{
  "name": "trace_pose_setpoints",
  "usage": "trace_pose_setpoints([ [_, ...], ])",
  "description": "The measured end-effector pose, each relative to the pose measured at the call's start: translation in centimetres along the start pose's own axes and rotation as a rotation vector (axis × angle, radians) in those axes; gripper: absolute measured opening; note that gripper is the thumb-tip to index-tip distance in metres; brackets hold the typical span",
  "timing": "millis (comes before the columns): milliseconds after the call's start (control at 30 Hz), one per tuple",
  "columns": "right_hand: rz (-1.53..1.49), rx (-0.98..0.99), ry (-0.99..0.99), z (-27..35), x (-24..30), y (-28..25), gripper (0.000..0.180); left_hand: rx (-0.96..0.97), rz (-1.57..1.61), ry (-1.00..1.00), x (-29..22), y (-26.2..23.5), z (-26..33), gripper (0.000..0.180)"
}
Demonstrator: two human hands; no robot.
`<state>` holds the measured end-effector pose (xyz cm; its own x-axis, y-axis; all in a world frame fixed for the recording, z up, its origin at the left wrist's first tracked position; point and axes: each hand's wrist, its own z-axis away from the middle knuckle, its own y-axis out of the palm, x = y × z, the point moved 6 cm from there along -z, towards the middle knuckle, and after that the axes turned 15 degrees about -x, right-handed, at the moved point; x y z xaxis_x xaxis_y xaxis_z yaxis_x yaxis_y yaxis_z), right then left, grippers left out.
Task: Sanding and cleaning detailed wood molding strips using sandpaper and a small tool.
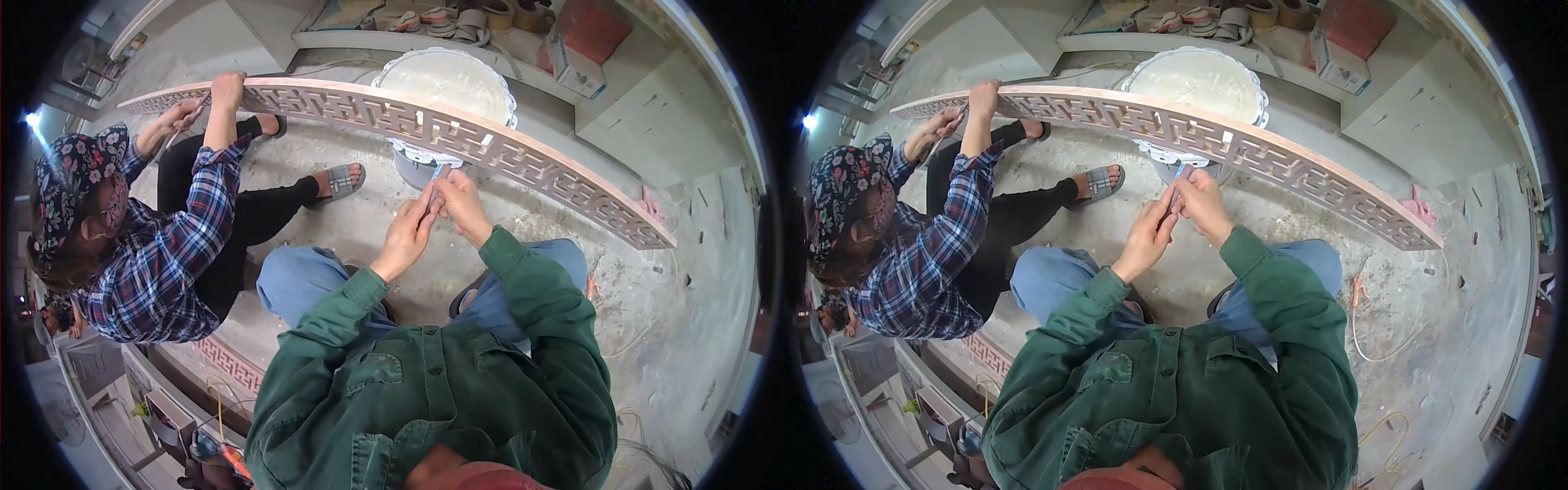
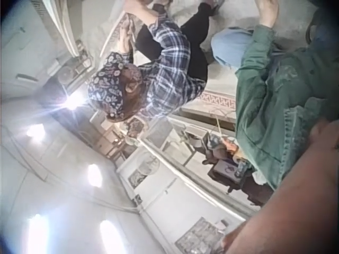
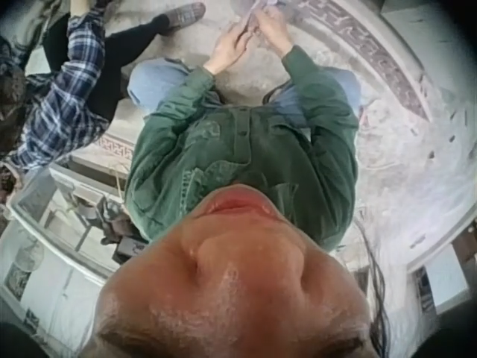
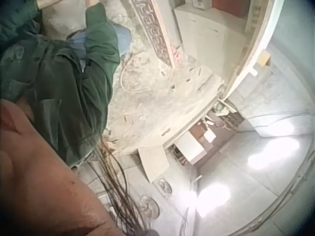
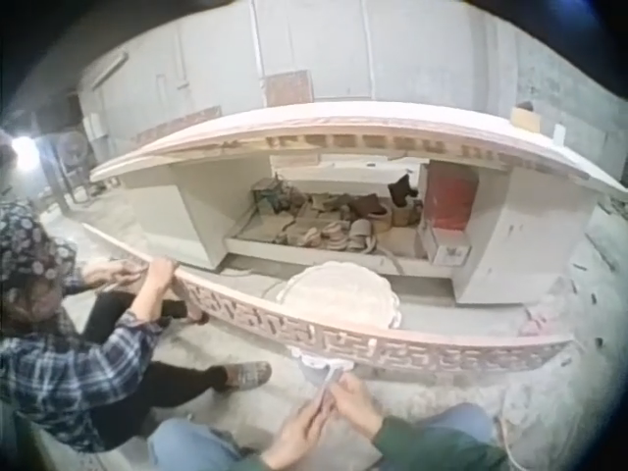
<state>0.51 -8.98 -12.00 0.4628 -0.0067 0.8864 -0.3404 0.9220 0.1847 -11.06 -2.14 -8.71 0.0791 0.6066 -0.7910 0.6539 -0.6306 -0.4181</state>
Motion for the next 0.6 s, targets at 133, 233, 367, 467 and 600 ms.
trace_pose_setpoints([
  [133,0.009,0.08,-0.03,0.0,0.3,0.0,0.012,0.043,0.869,-0.853,3.3,0.6,1.9,0.043],
  [233,-0.048,0.237,-0.055,0.8,1.3,1.0,0.011,0.123,0.965,-0.908,3.2,-0.3,2.1,0.038],
  [367,-0.086,0.312,-0.083,1.5,1.7,1.5,0.011,0.202,0.985,-0.844,0.4,-0.8,2.0,0.041],
  [467,-0.098,0.299,-0.093,1.8,2.7,1.2,0.011,0.205,0.928,-0.771,-0.9,-1.0,1.3,0.046],
  [600,0.328,0.225,-0.374,2.3,6.7,0.0,0.011,0.179,0.711,-0.697,-0.9,-1.6,0.4,0.05],
])
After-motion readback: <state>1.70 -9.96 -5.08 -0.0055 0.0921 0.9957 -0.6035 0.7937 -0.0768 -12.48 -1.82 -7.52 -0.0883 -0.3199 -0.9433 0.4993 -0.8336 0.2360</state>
